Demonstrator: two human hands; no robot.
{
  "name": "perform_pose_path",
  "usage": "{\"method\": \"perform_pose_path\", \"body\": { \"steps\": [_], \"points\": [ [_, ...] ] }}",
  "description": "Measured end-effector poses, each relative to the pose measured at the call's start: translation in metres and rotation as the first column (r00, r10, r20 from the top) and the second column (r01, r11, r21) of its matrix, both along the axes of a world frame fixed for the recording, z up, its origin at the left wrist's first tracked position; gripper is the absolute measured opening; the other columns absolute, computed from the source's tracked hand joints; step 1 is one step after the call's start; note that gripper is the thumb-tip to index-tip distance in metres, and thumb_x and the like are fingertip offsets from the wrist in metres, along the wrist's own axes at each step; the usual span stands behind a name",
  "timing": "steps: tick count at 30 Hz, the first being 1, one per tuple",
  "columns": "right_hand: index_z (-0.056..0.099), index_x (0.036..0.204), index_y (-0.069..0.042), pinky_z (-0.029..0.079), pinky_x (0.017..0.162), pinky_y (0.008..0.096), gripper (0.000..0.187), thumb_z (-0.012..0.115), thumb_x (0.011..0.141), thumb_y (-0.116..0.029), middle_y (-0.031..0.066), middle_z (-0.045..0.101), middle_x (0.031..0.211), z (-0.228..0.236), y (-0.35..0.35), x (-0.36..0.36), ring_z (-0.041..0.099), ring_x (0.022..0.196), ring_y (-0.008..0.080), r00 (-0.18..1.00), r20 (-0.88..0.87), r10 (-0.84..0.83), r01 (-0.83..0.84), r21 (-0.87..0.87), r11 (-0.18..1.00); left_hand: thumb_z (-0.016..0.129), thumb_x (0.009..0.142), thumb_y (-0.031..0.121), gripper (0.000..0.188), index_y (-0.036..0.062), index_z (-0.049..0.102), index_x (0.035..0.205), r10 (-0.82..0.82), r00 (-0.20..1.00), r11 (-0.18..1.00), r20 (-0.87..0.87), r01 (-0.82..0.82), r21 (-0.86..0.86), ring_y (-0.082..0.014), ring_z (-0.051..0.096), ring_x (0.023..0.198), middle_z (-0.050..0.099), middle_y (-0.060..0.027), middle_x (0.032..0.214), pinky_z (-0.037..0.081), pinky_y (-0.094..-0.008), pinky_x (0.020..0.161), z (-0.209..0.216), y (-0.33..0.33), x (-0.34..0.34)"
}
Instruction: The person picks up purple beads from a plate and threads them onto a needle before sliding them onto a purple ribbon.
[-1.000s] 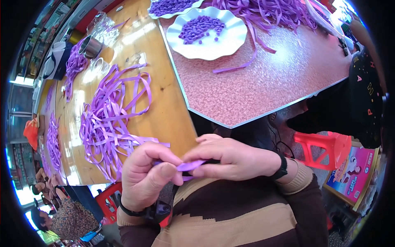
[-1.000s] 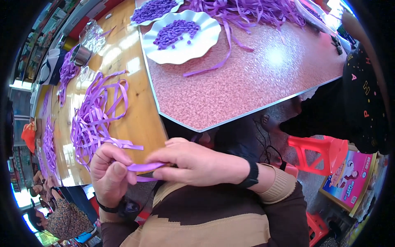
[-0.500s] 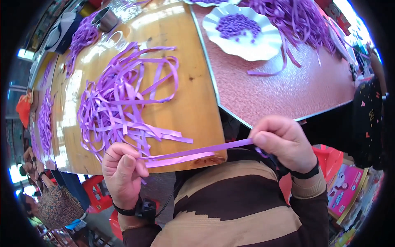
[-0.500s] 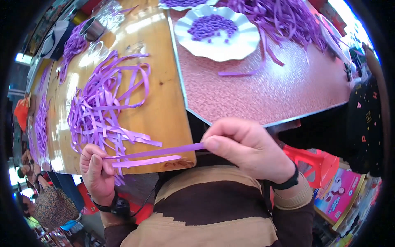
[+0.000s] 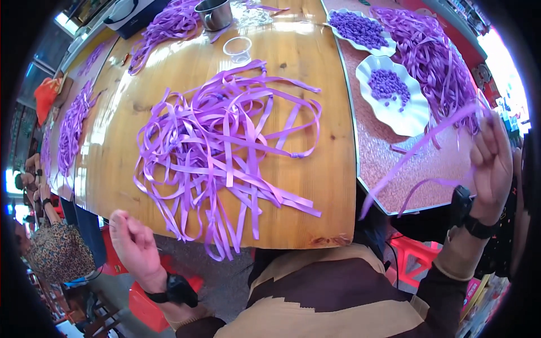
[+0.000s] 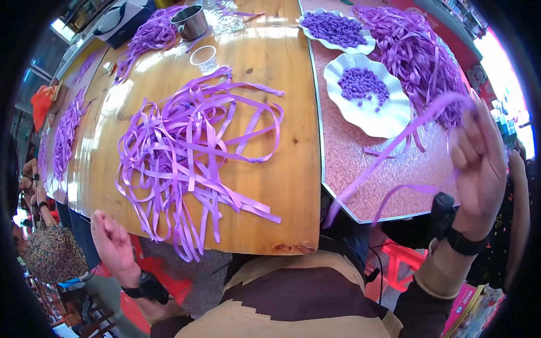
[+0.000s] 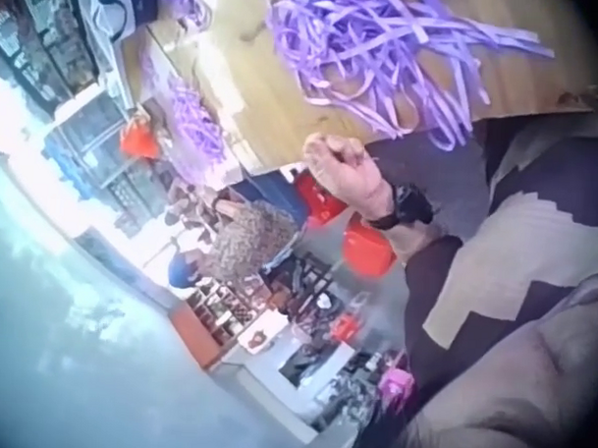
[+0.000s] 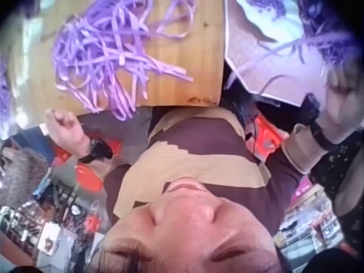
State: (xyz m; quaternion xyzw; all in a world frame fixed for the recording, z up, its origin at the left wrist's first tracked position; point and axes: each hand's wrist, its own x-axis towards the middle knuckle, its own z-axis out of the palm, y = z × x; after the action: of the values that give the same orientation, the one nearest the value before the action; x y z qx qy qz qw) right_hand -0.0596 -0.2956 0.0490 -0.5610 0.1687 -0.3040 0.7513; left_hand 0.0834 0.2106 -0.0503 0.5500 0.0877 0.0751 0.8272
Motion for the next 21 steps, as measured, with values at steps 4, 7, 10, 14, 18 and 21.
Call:
{"method": "perform_pose_path", "body": {
  "steps": [4,7,10,14,18,21],
  "points": [
    [0.051,0.116,0.0,0.019,0.041,0.0178,0.031,0.044,0.094,-0.02,-0.007,0.031,0.063,0.032,0.113,0.08,0.025,0.047,0.0004,0.956,-0.194,0.221,-0.271,-0.286,0.919,0.053,0.09,0.021,0.015,0.0055,0.052,0.091,-0.271,0.963,0.959,-0.002,0.27,0.08,-0.0035,0.033,0.041,0.042,0.0033,0.054,0.027,-0.0181,0.039,-0.009,-0.028,-0.02],
    [0.059,0.1,-0.001,0.024,0.04,0.0192,0.024,0.047,0.092,-0.02,-0.0068,0.034,0.06,0.052,0.163,0.132,0.029,0.046,0.0011,0.879,-0.208,0.429,-0.476,-0.318,0.82,0.059,0.086,0.018,0.018,0.0014,0.053,0.086,-0.508,0.861,0.857,-0.033,0.509,0.079,-0.0083,0.05,0.048,0.055,-0.0035,0.062,0.039,-0.0188,0.045,-0.007,-0.058,-0.036],
    [0.058,0.085,0.001,0.037,0.047,0.0304,0.02,0.049,0.089,-0.016,0.0063,0.049,0.06,0.052,0.195,0.176,0.048,0.053,0.0156,0.832,-0.114,0.543,-0.515,-0.522,0.68,0.06,0.085,0.014,0.016,-0.0011,0.056,0.087,-0.65,0.756,0.757,-0.076,0.653,0.018,-0.0118,0.059,0.058,0.06,-0.0075,0.07,0.046,-0.021,0.053,-0.001,-0.066,-0.049],
    [0.055,0.08,0.002,0.041,0.05,0.0334,0.025,0.049,0.088,-0.021,0.0117,0.051,0.058,0.015,0.207,0.219,0.048,0.05,0.0209,0.831,0.039,0.555,-0.197,-0.912,0.359,0.055,0.087,0.007,0.01,-0.0026,0.057,0.092,-0.783,0.604,0.613,-0.146,0.79,-0.023,-0.0121,0.06,0.066,0.061,-0.008,0.074,0.047,-0.0214,0.061,0.004,-0.092,-0.059],
    [0.056,0.086,0.002,0.044,0.067,0.0426,0.028,0.045,0.089,-0.023,0.0219,0.059,0.081,-0.037,0.195,0.219,0.056,0.078,0.037,0.861,-0.251,0.442,-0.235,-0.968,-0.092,0.053,0.088,0.003,0.01,-0.0036,0.056,0.095,-0.839,0.523,0.533,-0.152,0.846,-0.028,-0.0116,0.06,0.069,0.061,-0.0077,0.075,0.047,-0.0212,0.065,0.003,-0.099,-0.06],
    [0.057,0.09,0.001,0.043,0.071,0.0414,0.027,0.046,0.089,-0.024,0.0211,0.059,0.085,-0.045,0.182,0.189,0.056,0.083,0.035,0.87,-0.293,0.397,-0.397,-0.893,0.211,0.053,0.087,0.002,0.01,-0.0032,0.056,0.095,-0.85,0.516,0.52,-0.104,0.854,-0.014,-0.0113,0.06,0.069,0.062,-0.0075,0.076,0.047,-0.021,0.065,0.007,-0.104,-0.057]
  ]
}}
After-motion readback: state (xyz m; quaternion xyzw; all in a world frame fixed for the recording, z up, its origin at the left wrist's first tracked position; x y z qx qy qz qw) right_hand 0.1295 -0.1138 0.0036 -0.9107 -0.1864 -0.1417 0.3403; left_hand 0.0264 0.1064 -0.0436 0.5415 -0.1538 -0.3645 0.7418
